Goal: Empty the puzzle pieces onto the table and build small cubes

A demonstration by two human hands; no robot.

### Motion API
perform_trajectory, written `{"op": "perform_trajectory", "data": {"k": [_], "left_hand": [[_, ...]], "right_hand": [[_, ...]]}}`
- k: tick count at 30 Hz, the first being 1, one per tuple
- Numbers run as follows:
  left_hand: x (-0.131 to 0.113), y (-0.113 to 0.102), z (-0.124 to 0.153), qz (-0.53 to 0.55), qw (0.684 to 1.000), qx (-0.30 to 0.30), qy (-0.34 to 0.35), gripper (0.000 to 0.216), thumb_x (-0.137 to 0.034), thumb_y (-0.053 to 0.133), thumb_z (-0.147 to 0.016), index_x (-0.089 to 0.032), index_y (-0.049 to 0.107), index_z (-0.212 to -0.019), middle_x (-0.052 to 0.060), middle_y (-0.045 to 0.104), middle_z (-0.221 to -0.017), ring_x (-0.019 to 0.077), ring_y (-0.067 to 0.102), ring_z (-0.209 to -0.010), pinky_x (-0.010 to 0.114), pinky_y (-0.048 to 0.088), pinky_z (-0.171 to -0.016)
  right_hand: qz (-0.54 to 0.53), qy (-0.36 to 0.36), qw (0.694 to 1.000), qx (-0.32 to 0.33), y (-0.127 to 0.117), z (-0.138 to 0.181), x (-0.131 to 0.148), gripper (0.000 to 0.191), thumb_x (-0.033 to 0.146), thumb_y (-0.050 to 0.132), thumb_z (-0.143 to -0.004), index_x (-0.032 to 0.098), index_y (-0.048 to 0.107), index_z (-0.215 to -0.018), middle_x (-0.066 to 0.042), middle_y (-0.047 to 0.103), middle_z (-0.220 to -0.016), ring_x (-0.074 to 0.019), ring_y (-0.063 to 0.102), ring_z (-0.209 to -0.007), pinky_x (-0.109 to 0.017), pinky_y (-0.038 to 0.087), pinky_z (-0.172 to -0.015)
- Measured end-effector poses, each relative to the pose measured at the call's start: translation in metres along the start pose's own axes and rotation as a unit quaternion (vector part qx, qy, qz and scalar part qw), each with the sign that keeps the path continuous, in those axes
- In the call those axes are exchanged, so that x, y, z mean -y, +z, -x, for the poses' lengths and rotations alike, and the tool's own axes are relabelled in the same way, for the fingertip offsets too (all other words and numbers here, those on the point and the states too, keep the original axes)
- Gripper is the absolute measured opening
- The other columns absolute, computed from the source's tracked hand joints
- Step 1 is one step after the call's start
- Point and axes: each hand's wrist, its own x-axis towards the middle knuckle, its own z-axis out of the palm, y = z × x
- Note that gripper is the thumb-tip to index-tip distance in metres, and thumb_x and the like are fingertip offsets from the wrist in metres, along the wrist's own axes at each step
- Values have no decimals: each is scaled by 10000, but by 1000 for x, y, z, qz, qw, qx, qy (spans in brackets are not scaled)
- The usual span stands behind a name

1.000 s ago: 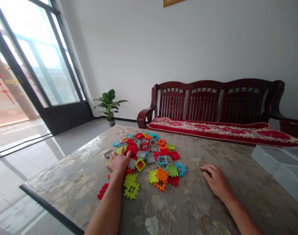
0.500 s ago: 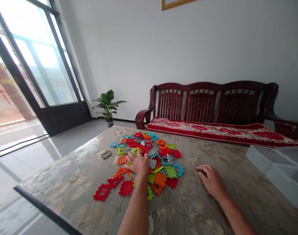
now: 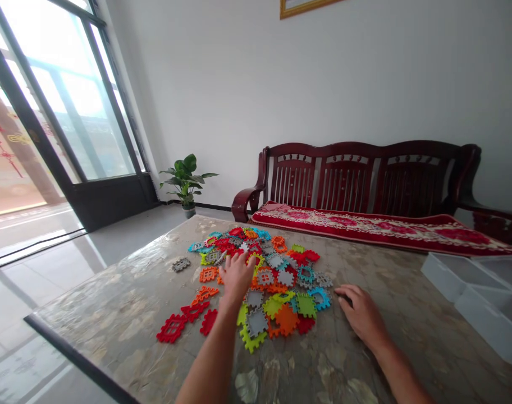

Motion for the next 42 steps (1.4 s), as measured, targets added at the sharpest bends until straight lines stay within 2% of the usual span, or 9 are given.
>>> {"op": "perform_trajectory", "data": {"k": [4,8,10,12,20,26,30,35,42], "left_hand": [[86,-36,-15,-112,992,-3,52,572,-586,313,-894,-312,519,-1352,40,437,-1481,305,262,-1418,553,167,-1128],[169,-51,-8,-142,978,30,150,558,-501,215,-953,-303,390,-1444,47,384,-1512,266,268,-1423,525,229,-1122],[191,-51,-2,-152,970,58,180,575,-509,216,-953,-283,347,-1466,56,346,-1529,262,256,-1428,509,224,-1133],[194,-46,3,-159,966,54,198,578,-514,215,-954,-291,301,-1480,47,303,-1548,256,237,-1435,491,240,-1135],[115,-9,24,-185,917,89,343,629,-623,373,-886,-367,319,-1458,64,232,-1571,305,216,-1437,542,170,-1146],[67,14,37,-176,913,108,351,652,-651,357,-872,-354,355,-1452,83,268,-1564,343,213,-1431,569,169,-1132],[48,28,42,-166,912,119,355,672,-656,377,-860,-346,354,-1455,86,272,-1563,358,204,-1430,588,154,-1130],[15,46,52,-133,901,139,388,678,-665,373,-857,-352,345,-1458,94,237,-1574,372,163,-1438,610,151,-1125],[-38,66,70,-34,880,158,446,564,-597,411,-881,-326,484,-1370,88,385,-1506,322,300,-1398,569,227,-1125]], "right_hand": [[6,2,1000,3,0,0,1,305,276,438,-821,214,700,-964,-80,654,-1082,-231,579,-1033,-385,432,-945],[23,4,1000,8,2,0,1,310,265,430,-831,202,695,-980,-80,648,-1103,-228,572,-1047,-379,421,-958],[30,3,1000,9,3,1,1,309,262,430,-834,207,694,-985,-77,648,-1106,-228,573,-1044,-380,420,-958],[36,3,999,7,3,0,3,309,258,428,-836,211,693,-988,-75,649,-1107,-230,573,-1042,-382,422,-955],[52,-6,999,8,1,2,7,317,248,410,-861,210,689,-1007,-77,653,-1110,-226,579,-1038,-386,426,-957],[60,-49,997,-25,0,3,20,391,378,429,-909,215,610,-1215,-94,576,-1300,-250,509,-1200,-429,384,-1036],[53,-84,995,-6,2,1,29,481,476,417,-922,251,525,-1332,-74,489,-1418,-262,424,-1308,-461,331,-1089],[-1,-40,999,21,0,-3,31,463,482,341,-950,233,614,-1229,-68,616,-1278,-248,520,-1217,-441,370,-1063],[-15,59,989,-136,-17,-10,0,523,475,255,-951,200,699,-977,-90,704,-1047,-218,613,-1021,-370,437,-965]]}}
